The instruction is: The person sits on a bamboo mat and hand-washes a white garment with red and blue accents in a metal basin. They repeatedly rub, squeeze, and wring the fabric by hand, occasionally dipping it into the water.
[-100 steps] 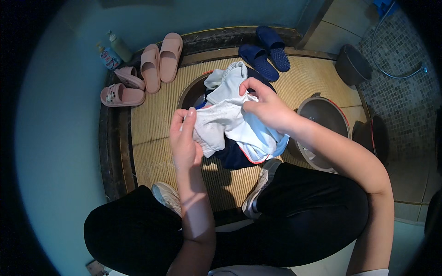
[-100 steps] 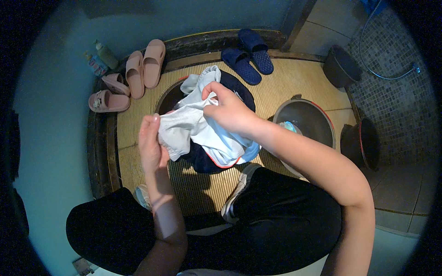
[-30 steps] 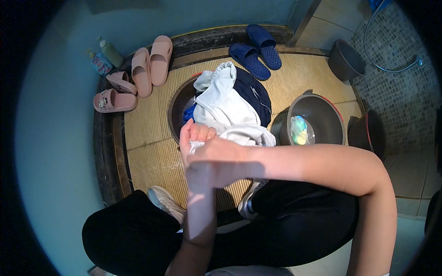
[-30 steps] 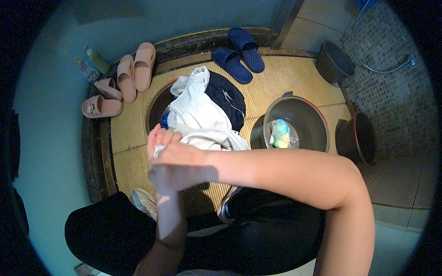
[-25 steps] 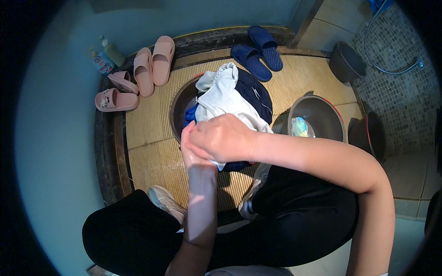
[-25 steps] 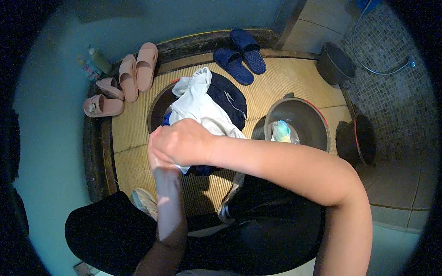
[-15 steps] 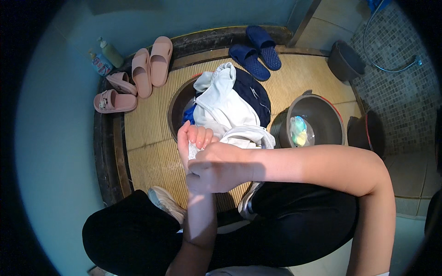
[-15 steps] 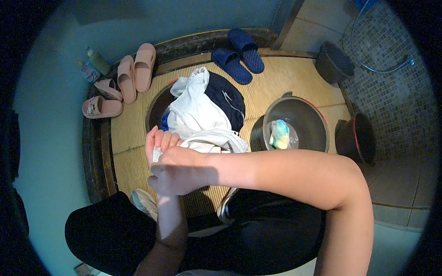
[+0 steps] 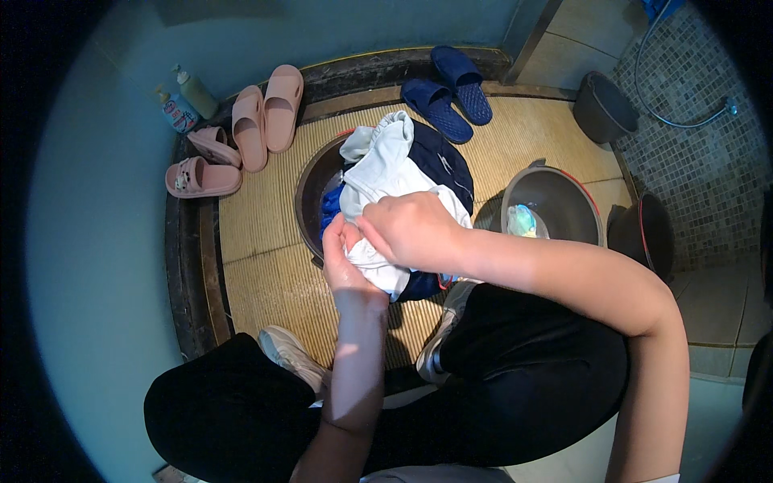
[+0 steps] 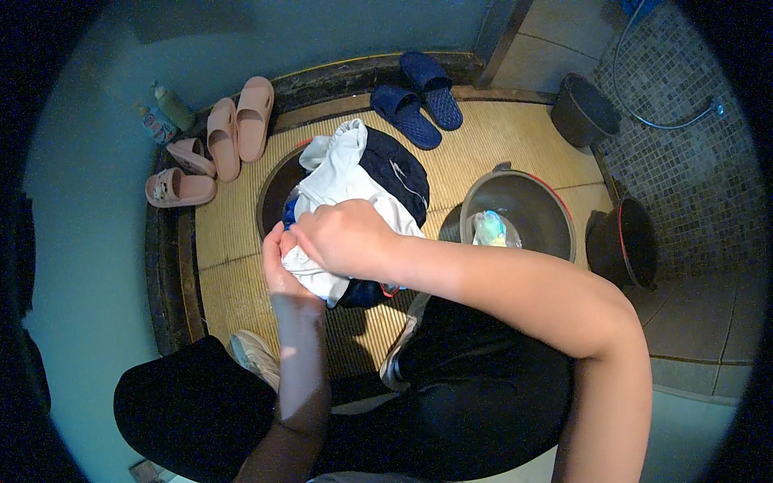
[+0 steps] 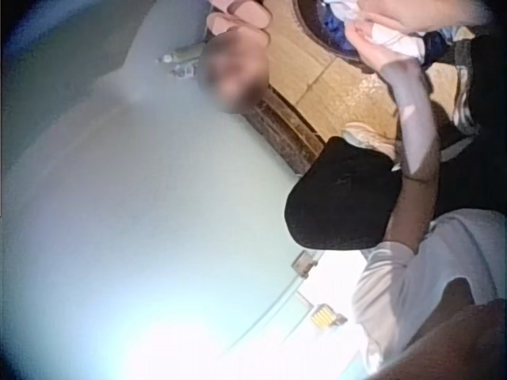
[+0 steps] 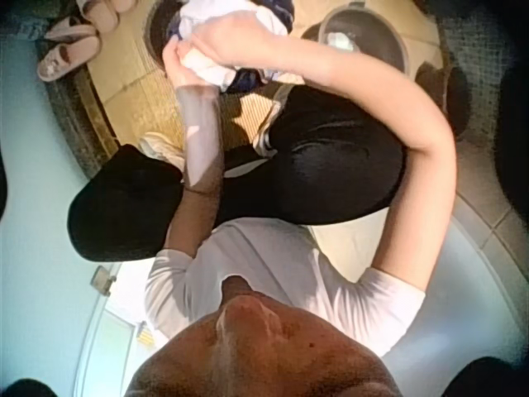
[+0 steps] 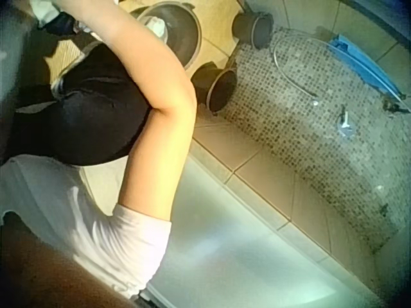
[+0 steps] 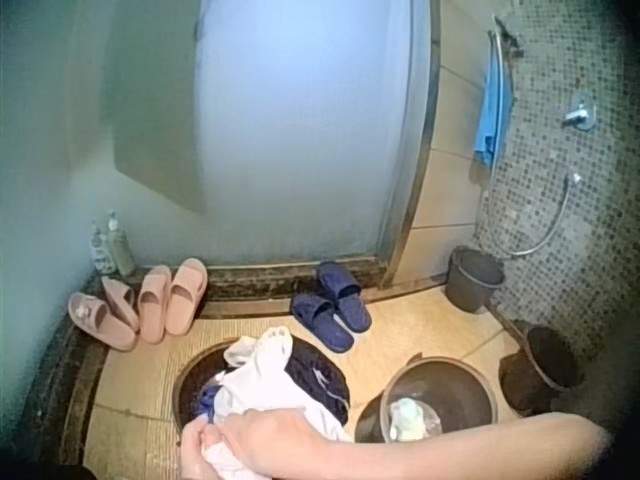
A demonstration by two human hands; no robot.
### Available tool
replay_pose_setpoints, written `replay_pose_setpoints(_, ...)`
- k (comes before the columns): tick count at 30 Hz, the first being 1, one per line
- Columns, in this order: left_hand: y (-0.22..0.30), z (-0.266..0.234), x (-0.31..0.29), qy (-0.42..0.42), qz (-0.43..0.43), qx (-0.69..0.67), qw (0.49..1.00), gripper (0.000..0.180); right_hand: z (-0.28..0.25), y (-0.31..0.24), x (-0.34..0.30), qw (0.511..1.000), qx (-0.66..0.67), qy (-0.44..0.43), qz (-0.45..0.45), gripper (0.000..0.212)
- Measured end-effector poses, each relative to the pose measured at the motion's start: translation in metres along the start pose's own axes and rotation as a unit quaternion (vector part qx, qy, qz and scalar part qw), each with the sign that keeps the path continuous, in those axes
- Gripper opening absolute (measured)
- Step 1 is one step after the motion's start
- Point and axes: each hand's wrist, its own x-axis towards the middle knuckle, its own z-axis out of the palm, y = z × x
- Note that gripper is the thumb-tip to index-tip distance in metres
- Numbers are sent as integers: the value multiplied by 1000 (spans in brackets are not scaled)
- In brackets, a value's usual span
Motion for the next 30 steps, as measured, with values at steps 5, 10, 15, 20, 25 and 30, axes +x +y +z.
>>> replay_pose_setpoints(5, 6, -41, 26, -288, 23, 0, 957, 31, 4, -36, 4, 965, 156, -54, -203, 17)
replay_pose_setpoints(10, 1, -23, 5, -89, -18, 35, 995, 27, -1, -5, 5, 988, 22, 30, -148, 16)
replay_pose_setpoints(15, -12, -8, -12, -59, 30, 41, 997, 35, -10, 10, 3, 996, -78, 2, -53, 21)
replay_pose_setpoints(20, -10, 7, -19, -62, 70, 14, 996, 43, -18, -26, 5, 983, -43, -4, -179, 27)
replay_pose_setpoints(25, 0, -19, 4, -81, 63, 17, 995, 45, -14, -37, 13, 971, 14, -13, -238, 40)
replay_pose_setpoints(30, 1, 7, -14, -3, 57, 42, 997, 41, -5, -8, 4, 994, -23, 14, -103, 25)
